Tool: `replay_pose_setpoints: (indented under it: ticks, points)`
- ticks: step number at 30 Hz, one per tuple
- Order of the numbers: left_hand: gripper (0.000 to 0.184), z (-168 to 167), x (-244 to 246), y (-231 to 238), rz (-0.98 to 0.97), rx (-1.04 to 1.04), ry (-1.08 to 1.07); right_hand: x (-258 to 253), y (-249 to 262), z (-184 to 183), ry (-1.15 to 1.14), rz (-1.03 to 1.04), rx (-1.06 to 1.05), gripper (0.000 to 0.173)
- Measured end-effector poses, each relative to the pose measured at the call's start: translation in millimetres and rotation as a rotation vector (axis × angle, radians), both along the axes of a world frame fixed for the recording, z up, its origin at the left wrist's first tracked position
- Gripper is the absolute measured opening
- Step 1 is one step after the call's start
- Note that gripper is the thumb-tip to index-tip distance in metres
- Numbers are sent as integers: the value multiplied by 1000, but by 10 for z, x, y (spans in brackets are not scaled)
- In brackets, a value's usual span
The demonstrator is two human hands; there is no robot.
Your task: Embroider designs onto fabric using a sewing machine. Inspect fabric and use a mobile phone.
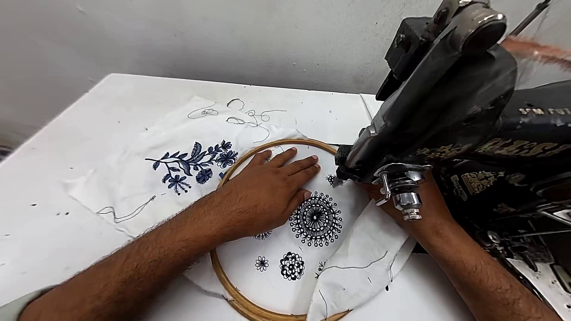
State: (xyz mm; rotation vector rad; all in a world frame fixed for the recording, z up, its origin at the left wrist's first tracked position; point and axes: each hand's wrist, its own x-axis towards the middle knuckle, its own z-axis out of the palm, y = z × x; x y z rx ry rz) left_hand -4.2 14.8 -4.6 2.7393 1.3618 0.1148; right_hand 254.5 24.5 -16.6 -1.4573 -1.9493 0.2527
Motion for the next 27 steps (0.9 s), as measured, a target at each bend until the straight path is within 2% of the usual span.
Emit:
replay_pose_setpoints:
  ticks: [6,10,15,27]
  points:
    - [55,-8,12,-16,-18,3,-4,1,-35,74,-12,-25,-60,21]
    - [56,-32,12,10,-8,14,-23,5,30,2,-31,-14,14,20]
    - [56,-1,15,-20,-10,3,1,-15,-27,88,-36,-54,-91,21]
    - [55,-28,45,-41,-31,24,-19,7,-35,132,-63,-60,-86,16]
